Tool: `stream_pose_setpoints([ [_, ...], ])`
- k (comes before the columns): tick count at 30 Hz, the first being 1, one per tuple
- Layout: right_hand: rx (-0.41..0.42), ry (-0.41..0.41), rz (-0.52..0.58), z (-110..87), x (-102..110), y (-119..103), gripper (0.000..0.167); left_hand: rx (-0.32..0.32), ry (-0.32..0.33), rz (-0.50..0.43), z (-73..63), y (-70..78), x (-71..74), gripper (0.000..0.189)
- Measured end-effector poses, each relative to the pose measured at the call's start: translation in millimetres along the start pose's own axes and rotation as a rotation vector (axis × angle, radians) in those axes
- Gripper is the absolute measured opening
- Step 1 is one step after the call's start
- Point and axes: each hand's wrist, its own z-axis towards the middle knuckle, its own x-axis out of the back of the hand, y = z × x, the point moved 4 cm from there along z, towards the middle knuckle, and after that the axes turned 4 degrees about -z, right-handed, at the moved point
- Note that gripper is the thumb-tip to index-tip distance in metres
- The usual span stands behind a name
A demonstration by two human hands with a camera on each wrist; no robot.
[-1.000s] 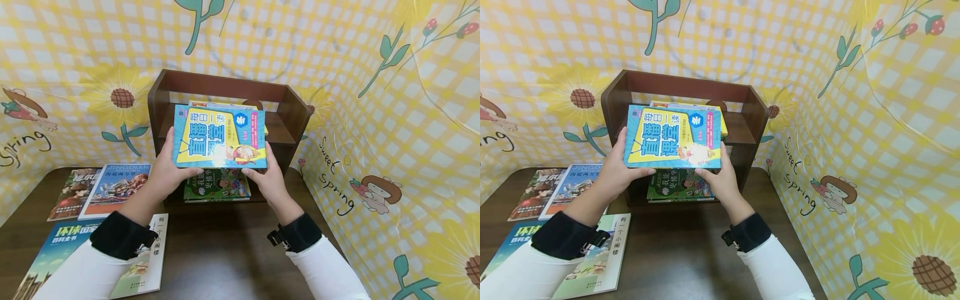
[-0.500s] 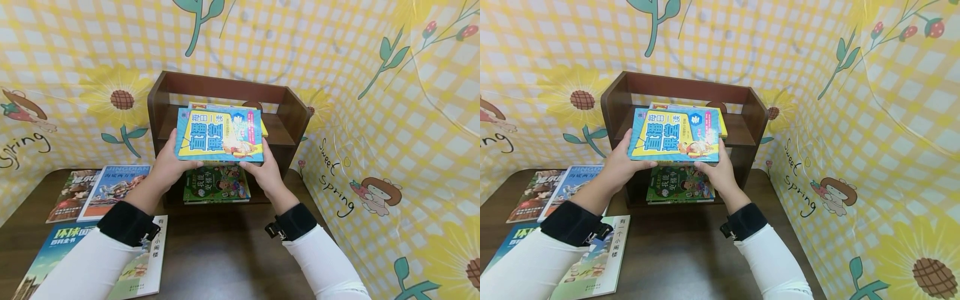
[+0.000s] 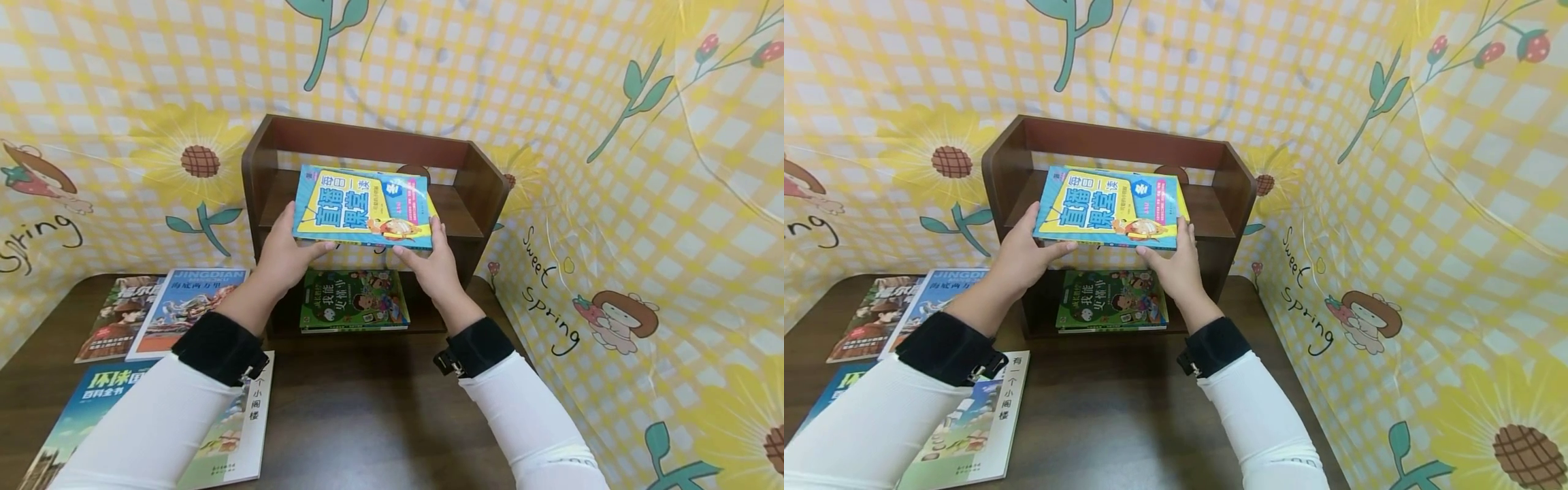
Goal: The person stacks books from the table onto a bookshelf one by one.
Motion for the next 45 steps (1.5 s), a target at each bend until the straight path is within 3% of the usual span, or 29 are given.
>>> stream_pose_setpoints([
  [6, 0.003, 0.025, -0.047, 7.2, 1, 0, 0.086, 0.006, -0.026, 0.063, 5.3, 1.2, 0.3, 0.087],
  [12, 0.004, 0.046, -0.090, 15.5, 3, -1, 0.081, -0.014, -0.054, 0.095, 14.2, 3.8, -1.1, 0.076],
  [19, 0.015, 0.049, -0.181, 24.5, 5, 0, 0.081, 0.101, -0.076, 0.243, 19.1, 8.9, -0.1, 0.083],
  [21, 0.025, 0.050, -0.222, 27.3, 5, -1, 0.081, 0.109, -0.078, 0.259, 21.2, 10.9, 0.1, 0.082],
  [26, 0.036, 0.018, -0.319, 35.2, 5, -2, 0.082, 0.133, -0.089, 0.278, 28.4, 10.1, 0.5, 0.083],
  [31, -0.006, 0.007, -0.387, 42.1, 7, -5, 0.083, 0.140, -0.094, 0.281, 36.1, 7.1, 1.0, 0.081],
  [37, -0.049, 0.003, -0.395, 47.9, 10, -5, 0.083, 0.139, -0.089, 0.277, 43.3, 5.8, -1.0, 0.079],
  [45, -0.020, 0.030, -0.369, 55.9, 11, -5, 0.082, 0.167, -0.078, 0.283, 52.7, 5.0, -5.4, 0.083],
])
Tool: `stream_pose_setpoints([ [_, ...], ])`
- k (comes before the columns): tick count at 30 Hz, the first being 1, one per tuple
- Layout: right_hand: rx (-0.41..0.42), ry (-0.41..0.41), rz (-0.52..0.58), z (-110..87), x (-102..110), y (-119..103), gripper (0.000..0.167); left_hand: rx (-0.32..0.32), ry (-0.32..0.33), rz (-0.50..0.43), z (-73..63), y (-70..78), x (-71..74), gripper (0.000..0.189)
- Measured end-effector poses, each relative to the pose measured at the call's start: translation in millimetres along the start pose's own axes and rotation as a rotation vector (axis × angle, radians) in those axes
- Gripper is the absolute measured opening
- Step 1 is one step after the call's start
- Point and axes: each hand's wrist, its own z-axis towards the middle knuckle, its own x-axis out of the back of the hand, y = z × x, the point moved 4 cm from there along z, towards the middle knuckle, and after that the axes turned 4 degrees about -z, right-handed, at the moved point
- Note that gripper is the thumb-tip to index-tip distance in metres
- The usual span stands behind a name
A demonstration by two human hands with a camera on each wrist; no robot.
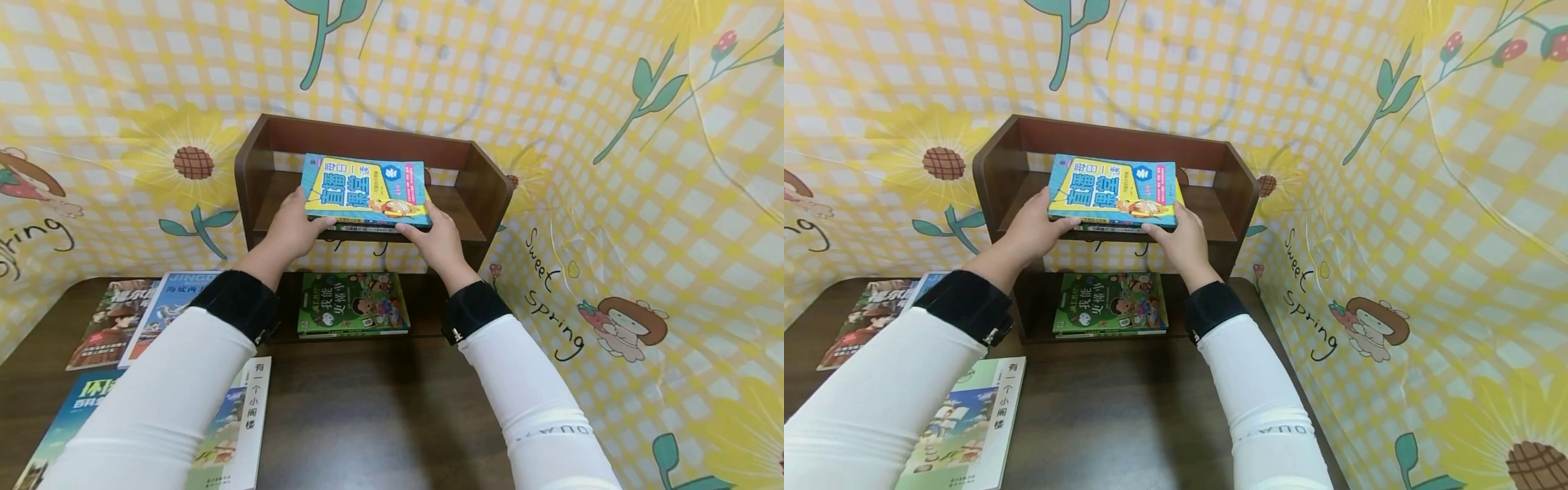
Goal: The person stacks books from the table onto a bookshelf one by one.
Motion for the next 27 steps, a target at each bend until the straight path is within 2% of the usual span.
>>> stream_pose_setpoints([
  [7, -0.007, 0.050, -0.012, 6.1, -4, 4, 0.080, 0.024, 0.011, -0.013, 4.6, 1.7, -4.7, 0.083],
  [21, -0.008, 0.127, -0.067, 12.1, -11, 3, 0.078, 0.041, 0.017, -0.005, 12.3, 3.2, -0.1, 0.081],
  [27, -0.003, 0.153, -0.044, 13.6, -10, 3, 0.077, 0.036, 0.089, -0.009, 13.1, 5.3, 1.3, 0.075],
])
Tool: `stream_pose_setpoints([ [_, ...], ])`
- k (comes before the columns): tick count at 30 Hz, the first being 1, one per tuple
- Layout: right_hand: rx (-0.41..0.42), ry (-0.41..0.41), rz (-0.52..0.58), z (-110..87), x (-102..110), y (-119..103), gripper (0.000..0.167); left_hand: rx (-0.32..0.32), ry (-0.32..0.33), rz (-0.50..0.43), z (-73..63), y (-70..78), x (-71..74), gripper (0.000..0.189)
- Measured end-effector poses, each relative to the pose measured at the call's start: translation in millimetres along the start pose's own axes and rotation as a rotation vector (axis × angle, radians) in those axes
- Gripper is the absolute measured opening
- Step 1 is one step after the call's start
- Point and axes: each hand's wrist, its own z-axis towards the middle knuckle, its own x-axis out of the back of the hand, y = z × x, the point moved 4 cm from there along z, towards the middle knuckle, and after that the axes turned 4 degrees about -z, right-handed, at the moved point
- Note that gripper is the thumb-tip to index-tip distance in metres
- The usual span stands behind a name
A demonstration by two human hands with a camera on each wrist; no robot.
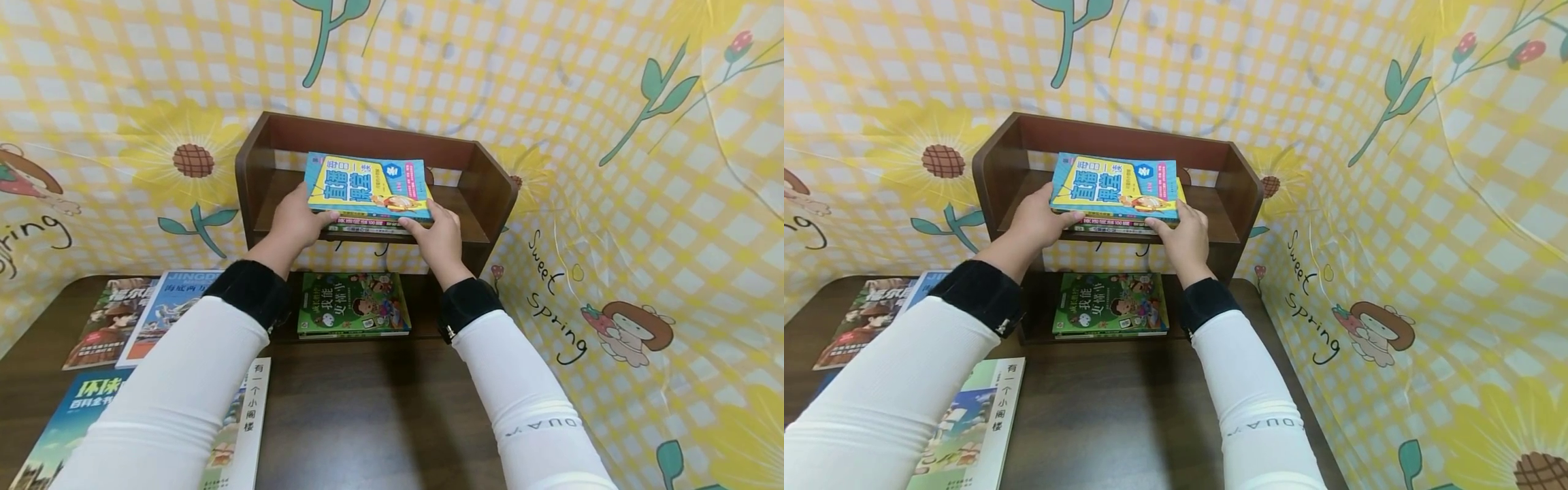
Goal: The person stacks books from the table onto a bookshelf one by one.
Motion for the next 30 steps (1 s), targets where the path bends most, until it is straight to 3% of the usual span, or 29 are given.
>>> stream_pose_setpoints([
  [7, -0.063, 0.032, 0.108, 1.5, -0.5, -0.3, 0.077, 0.024, 0.060, 0.001, -2.9, 1.0, 0.9, 0.068],
  [18, -0.164, 0.028, 0.235, 1.1, -5.0, -3.6, 0.073, 0.107, 0.226, -0.179, -3.5, -2.0, 1.9, 0.074],
  [26, -0.142, 0.028, 0.221, -1.3, -4.3, -4.2, 0.074, 0.102, 0.246, -0.157, -5.9, -3.6, 2.6, 0.070],
  [30, -0.107, 0.025, 0.212, -3.3, -5.2, -2.6, 0.075, 0.062, 0.209, -0.131, -6.6, -5.4, 0.9, 0.070],
])
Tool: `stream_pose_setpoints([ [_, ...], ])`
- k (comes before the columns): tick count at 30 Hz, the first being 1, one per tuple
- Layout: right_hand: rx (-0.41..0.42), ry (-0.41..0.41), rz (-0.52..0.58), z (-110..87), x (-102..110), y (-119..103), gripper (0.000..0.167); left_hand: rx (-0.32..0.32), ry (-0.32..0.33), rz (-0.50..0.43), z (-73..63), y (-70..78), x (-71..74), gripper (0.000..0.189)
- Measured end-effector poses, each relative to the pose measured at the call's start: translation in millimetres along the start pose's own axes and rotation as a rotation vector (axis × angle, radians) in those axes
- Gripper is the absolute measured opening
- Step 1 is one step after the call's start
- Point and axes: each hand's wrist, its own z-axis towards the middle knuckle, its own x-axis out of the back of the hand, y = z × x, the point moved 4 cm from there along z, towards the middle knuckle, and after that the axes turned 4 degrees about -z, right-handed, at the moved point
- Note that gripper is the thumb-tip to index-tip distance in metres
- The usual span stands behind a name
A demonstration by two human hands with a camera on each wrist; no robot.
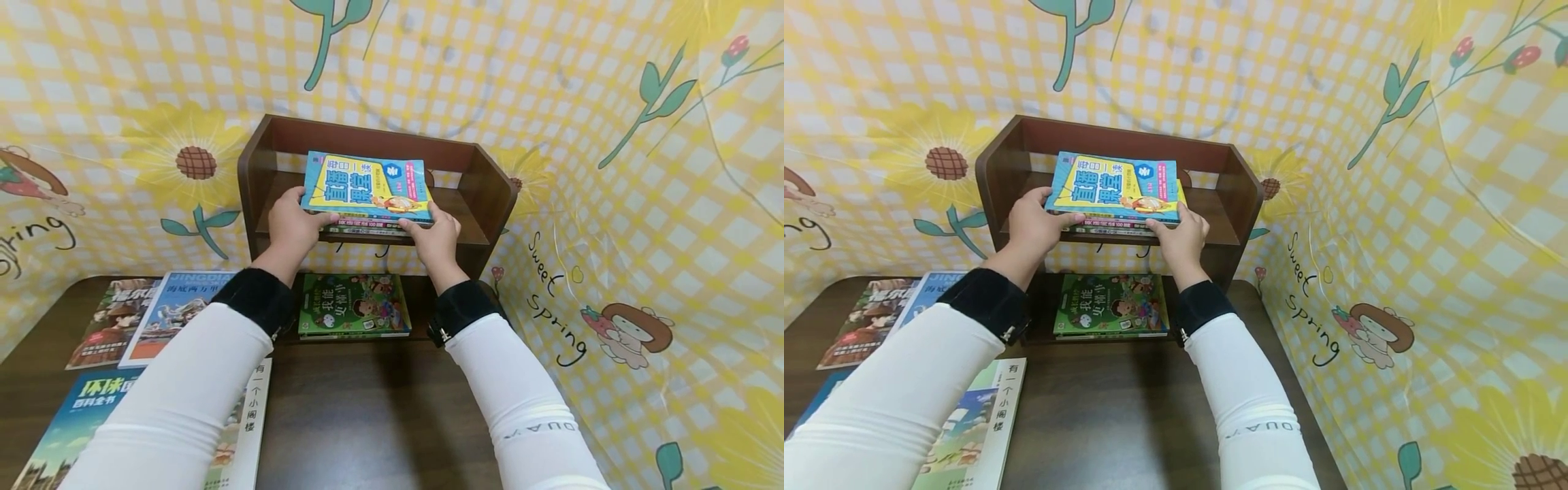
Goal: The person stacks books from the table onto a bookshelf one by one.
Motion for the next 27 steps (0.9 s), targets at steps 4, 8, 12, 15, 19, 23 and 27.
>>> stream_pose_setpoints([
  [4, 0.068, -0.008, -0.023, -6.4, -1, 3, 0.076, -0.088, -0.061, 0.048, -5.2, -6.8, -0.3, 0.075],
  [8, 0.159, 0.012, -0.056, -18.9, 5, 7, 0.079, -0.197, -0.086, 0.089, -19.0, -15.9, 4.5, 0.079],
  [12, 0.270, 0.033, -0.069, -41.0, 15, 10, 0.081, -0.290, -0.084, 0.106, -43.3, -27.8, 19.1, 0.079],
  [15, 0.360, 0.030, -0.058, -62.4, 21, 14, 0.083, -0.320, -0.075, 0.116, -62.8, -43.0, 35.9, 0.079],
  [19, 0.429, 0.025, -0.043, -90.3, 24, 22, 0.083, -0.308, -0.037, 0.138, -80.4, -73.3, 61.8, 0.080],
  [23, 0.474, 0.030, -0.045, -115.3, 23, 35, 0.082, -0.237, 0.020, 0.159, -93.9, -106.5, 87.7, 0.082],
  [27, 0.511, 0.024, -0.043, -139.7, 17, 50, 0.082, -0.122, 0.027, 0.185, -107.6, -141.2, 106.4, 0.084],
])
